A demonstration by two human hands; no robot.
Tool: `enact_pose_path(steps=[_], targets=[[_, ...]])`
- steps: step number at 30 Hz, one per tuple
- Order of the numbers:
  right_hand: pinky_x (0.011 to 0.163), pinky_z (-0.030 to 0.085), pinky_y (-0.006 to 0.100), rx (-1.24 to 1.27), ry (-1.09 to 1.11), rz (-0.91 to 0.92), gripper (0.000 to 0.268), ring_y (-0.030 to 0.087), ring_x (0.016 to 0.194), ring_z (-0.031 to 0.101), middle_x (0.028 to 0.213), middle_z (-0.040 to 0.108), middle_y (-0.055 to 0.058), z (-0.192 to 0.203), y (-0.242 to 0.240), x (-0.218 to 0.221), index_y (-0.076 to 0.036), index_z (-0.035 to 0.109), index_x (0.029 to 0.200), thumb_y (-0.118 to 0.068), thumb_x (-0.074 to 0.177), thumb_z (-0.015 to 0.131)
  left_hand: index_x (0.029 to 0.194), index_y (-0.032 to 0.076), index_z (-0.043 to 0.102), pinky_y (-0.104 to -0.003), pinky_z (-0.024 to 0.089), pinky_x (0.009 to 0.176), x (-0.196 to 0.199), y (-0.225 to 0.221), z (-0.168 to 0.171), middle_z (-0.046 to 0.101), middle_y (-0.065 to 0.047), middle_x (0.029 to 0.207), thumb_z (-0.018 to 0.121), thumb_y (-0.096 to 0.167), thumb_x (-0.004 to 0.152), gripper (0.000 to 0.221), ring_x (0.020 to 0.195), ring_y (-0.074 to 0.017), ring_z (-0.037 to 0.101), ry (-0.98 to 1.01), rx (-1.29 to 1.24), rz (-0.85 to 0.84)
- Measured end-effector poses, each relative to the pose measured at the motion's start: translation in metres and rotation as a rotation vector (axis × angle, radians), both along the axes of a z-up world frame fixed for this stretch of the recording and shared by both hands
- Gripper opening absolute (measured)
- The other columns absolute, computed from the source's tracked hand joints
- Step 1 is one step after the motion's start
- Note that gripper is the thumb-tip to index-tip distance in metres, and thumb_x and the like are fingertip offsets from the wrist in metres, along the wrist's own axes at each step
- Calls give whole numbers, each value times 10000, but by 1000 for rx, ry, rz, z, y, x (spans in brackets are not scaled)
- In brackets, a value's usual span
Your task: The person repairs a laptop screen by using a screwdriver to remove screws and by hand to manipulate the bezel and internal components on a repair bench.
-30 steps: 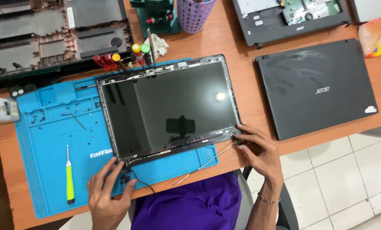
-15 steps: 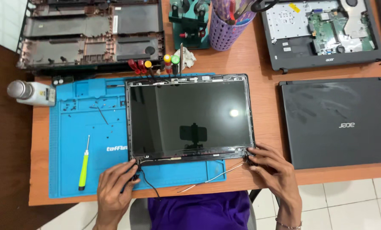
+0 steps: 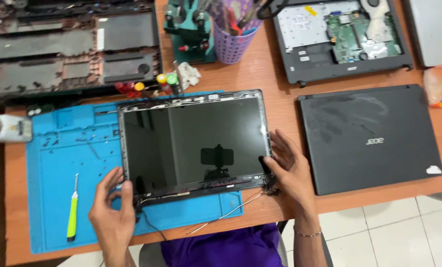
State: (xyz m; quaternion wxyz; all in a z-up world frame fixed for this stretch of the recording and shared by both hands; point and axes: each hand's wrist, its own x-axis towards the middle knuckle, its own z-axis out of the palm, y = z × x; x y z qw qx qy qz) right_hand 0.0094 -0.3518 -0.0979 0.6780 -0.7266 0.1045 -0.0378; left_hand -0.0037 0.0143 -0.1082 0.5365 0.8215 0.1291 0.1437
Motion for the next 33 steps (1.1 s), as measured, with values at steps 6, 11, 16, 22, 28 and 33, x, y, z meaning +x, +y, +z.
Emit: enact_pose_path(steps=[6, 11, 16, 22, 28, 33], targets=[[1080, 537, 379, 3, 30, -113, 669, 268, 1273, 630, 1388, 636, 219, 8, 0, 5, 41, 491, 1453, 109, 822, 700, 1302, -81, 619, -310, 552, 944, 0, -5, -3, 698, -181, 1274, 690, -3, 962, 356, 1177, -223, 683, 6, -107, 7], [1074, 543, 359, -93, 82, -164, 634, 256, 1257, 654, 1348, 666, 208, 22, -2, 2, 24, 535, 1417, 114, 811, 698, 1271, -95, 634, -322, 559, 974, -3, -7, -6, 709, -194, 1235, 677, -25, 956, 326, 1153, -223, 696, 19, -87, -9], [1062, 556, 352, -131, 75, -154, 570, 239, 1247, 659, 1352, 671, 181, 21, -1, -1, 33, 575, 1384, 85, 829, 695, 1240, -78, 664, -326, 566, 964, -5, -9, -4, 720, -178, 1202, 673, -16, 958, 289, 1117, -209, 704, 31, -58, -6], [1006, 569, 324, -224, 87, -125, 492, 207, 1159, 700, 1269, 717, 134, 23, -10, 1, 19, 613, 1348, 14, 865, 708, 1171, 15, 721, -352, 539, 939, -2, -19, 16, 721, -132, 1187, 678, 66, 995, 189, 1106, -279, 689, -69, 375, -49], [740, 569, 260, -354, 180, -184, 190, 113, 812, 711, 841, 757, 74, 29, -38, 3, 16, 736, 1083, -133, 983, 676, 983, 39, 702, -315, 529, 808, 12, -53, 31, 719, -92, 906, 621, 184, 1068, 187, 885, -218, 721, 134, 301, -45], [644, 540, 245, -318, 94, -199, 152, 82, 689, 657, 727, 718, 28, 30, -57, 10, 5, 729, 998, -127, 996, 653, 1053, 43, 707, -315, 528, 774, 39, -108, 47, 713, -75, 932, 615, 161, 1016, 155, 824, -209, 690, 51, 180, -237]])
